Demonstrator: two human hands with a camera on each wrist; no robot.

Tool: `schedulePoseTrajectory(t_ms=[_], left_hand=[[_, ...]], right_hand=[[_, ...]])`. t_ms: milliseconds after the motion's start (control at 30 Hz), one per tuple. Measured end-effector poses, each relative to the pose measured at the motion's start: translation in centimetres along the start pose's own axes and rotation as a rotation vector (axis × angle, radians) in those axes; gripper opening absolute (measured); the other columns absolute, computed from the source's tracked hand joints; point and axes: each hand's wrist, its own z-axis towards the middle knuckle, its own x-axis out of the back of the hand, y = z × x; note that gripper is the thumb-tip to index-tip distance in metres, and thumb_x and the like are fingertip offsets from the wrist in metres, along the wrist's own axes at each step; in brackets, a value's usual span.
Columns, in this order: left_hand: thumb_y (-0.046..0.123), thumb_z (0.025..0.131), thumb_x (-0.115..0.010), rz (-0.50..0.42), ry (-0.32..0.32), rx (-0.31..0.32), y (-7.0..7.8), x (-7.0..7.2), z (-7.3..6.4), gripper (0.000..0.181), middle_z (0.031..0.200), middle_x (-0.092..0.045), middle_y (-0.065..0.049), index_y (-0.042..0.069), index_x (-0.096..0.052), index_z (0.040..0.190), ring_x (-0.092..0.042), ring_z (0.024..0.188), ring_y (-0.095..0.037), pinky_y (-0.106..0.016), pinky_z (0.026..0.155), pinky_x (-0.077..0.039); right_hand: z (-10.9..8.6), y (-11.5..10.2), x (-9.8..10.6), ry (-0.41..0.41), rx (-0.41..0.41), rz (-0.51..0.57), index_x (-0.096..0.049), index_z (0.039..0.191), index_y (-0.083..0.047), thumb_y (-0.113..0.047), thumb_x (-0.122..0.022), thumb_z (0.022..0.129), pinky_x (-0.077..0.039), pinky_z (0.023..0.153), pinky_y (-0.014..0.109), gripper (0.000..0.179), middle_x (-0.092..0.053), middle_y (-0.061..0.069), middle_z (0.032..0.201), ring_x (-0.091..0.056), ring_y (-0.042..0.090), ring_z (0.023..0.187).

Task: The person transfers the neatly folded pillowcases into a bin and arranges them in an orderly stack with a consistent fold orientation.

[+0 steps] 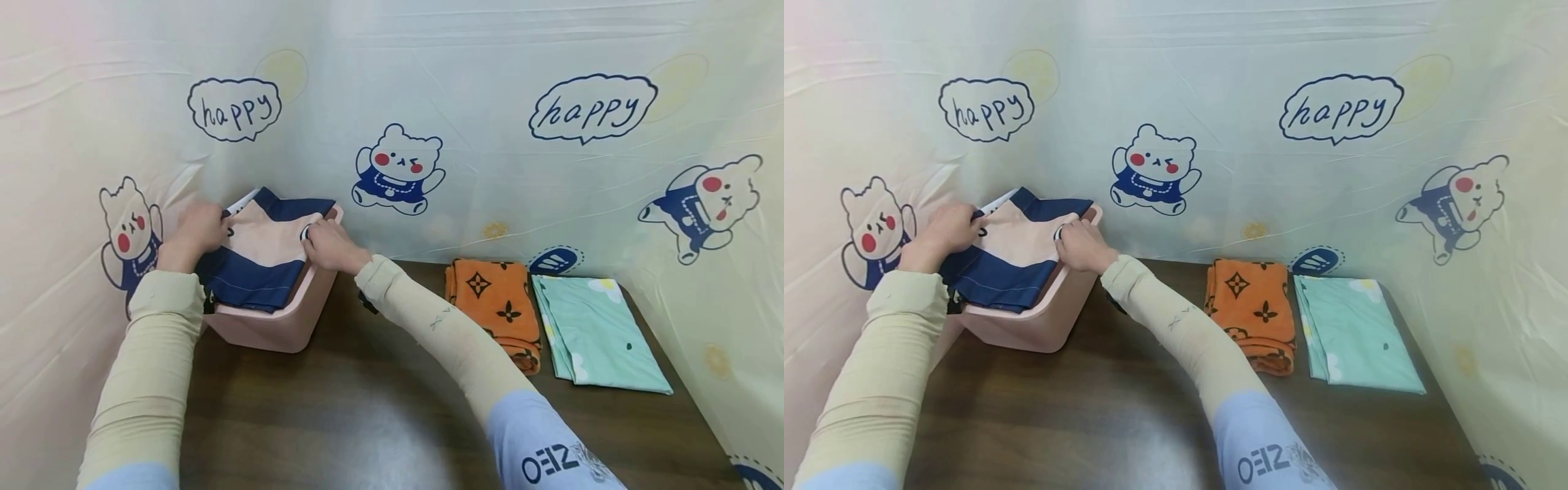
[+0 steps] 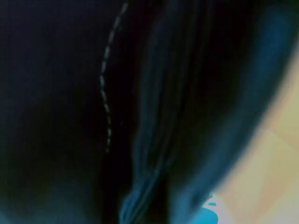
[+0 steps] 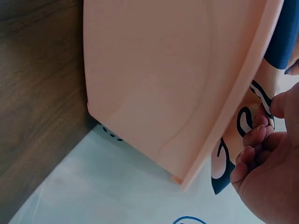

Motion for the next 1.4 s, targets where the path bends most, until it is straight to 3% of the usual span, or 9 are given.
schedulePoseTrajectory(t_ms=[133,433,667,767,1233,1400], left_hand=[[0.014,0.103,-0.048,0.002,-0.015,0.006,0.1,-0.1,0.3,0.029,0.093,-0.059,-0.036,-0.012,-0.056,0.091,-0.056,0.087,-0.052,-0.06,0.074,-0.043],[0.014,0.104,-0.048,-0.019,-0.059,0.032,0.1,0.2,0.4,0.03,0.095,-0.058,-0.034,-0.013,-0.056,0.094,-0.052,0.086,-0.048,-0.057,0.073,-0.042],[0.013,0.1,-0.054,0.029,-0.121,-0.042,0.0,0.0,0.9,0.032,0.07,-0.055,-0.018,-0.005,-0.057,0.075,-0.052,0.069,-0.037,-0.049,0.069,-0.042],[0.011,0.099,-0.054,0.038,-0.153,-0.052,-0.1,0.0,1.0,0.031,0.069,-0.054,-0.016,-0.004,-0.056,0.073,-0.052,0.067,-0.036,-0.048,0.068,-0.042],[0.011,0.099,-0.056,0.008,-0.233,-0.005,0.3,0.1,1.0,0.025,0.072,-0.053,-0.013,-0.004,-0.059,0.079,-0.051,0.068,-0.031,-0.044,0.066,-0.042],[0.013,0.1,-0.051,-0.044,-0.236,-0.004,0.4,0.1,0.6,0.034,0.063,-0.048,-0.005,0.004,-0.056,0.068,-0.049,0.063,-0.027,-0.038,0.061,-0.039]], right_hand=[[0.3,0.3,-0.5,-0.001,-0.018,0.0,-0.056,0.08,-0.01,-0.022,-0.041,0.108,-0.043,0.082,0.032,0.035,-0.058,0.006,0.087,-0.057,0.021,0.086],[0.7,0.5,-0.9,-0.035,-0.044,-0.034,-0.059,0.09,-0.008,-0.026,-0.04,0.109,-0.04,0.081,0.029,0.033,-0.059,0.005,0.094,-0.056,0.02,0.09],[1.1,0.5,-1.1,-0.066,-0.035,-0.026,-0.057,0.076,-0.012,-0.026,-0.039,0.109,-0.039,0.079,0.029,0.04,-0.057,0.003,0.082,-0.055,0.019,0.082],[1.2,0.5,-1.3,-0.078,-0.028,-0.047,-0.055,0.074,-0.014,-0.027,-0.039,0.109,-0.039,0.081,0.029,0.041,-0.056,0.002,0.081,-0.055,0.018,0.082],[1.2,0.2,-1.5,-0.099,-0.017,-0.068,-0.055,0.068,-0.016,-0.028,-0.04,0.11,-0.038,0.081,0.03,0.046,-0.055,0.0,0.075,-0.054,0.018,0.08],[1.1,0.3,-1.7,-0.054,-0.021,-0.028,-0.065,0.077,-0.015,-0.029,-0.044,0.108,-0.038,0.085,0.03,0.04,-0.06,-0.002,0.079,-0.055,0.016,0.086]])
